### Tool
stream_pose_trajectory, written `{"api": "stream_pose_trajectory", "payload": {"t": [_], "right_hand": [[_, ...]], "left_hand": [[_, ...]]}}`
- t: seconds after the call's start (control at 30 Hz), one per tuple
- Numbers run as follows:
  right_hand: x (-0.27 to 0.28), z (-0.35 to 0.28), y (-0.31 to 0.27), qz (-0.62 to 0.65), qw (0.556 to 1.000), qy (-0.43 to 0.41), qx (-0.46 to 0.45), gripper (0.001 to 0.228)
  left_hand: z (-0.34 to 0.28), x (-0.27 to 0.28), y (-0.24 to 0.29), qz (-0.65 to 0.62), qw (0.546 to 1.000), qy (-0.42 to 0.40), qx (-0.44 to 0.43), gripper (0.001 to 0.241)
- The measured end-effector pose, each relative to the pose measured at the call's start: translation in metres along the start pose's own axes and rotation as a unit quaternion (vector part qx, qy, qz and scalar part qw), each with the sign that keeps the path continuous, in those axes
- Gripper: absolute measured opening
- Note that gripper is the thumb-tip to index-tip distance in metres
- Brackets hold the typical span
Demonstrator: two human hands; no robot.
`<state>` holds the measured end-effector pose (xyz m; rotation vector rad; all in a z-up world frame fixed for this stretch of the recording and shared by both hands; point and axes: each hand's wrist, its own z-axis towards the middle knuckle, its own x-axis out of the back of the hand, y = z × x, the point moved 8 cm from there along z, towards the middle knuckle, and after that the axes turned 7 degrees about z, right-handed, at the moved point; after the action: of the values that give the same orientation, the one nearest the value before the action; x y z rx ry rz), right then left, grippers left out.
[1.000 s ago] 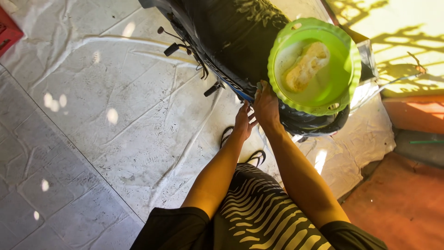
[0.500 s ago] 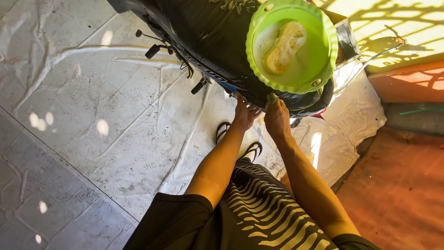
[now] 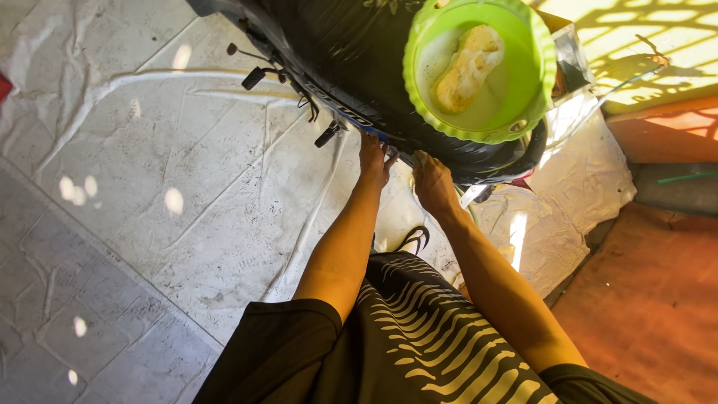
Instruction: The person scrubs the seat and body of a motorcycle using a sponge and soapy water from a green bucket. They repeatedly dip the sponge into the bucket and wipe various parts of the motorcycle, including the seat and side panels, while standing in a covered outdoor area.
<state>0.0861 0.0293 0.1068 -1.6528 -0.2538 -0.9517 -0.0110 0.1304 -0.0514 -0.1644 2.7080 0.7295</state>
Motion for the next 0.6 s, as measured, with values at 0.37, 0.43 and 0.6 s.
{"api": "stream_pose_trajectory", "payload": {"t": [0.37,0.43,0.6], "right_hand": [[-0.008,0.014,-0.014,0.016,1.000,-0.020,-0.016,0.037],[-0.011,0.021,-0.026,0.017,0.999,-0.029,-0.007,0.037],[-0.008,0.034,-0.063,0.067,0.997,-0.035,0.015,0.036]], "left_hand": [[0.068,0.018,0.012,0.090,0.994,0.065,-0.011,0.063],[0.095,0.041,0.049,0.115,0.985,0.108,-0.069,0.066],[0.067,0.048,0.124,0.504,0.799,0.086,-0.318,0.063]]}}
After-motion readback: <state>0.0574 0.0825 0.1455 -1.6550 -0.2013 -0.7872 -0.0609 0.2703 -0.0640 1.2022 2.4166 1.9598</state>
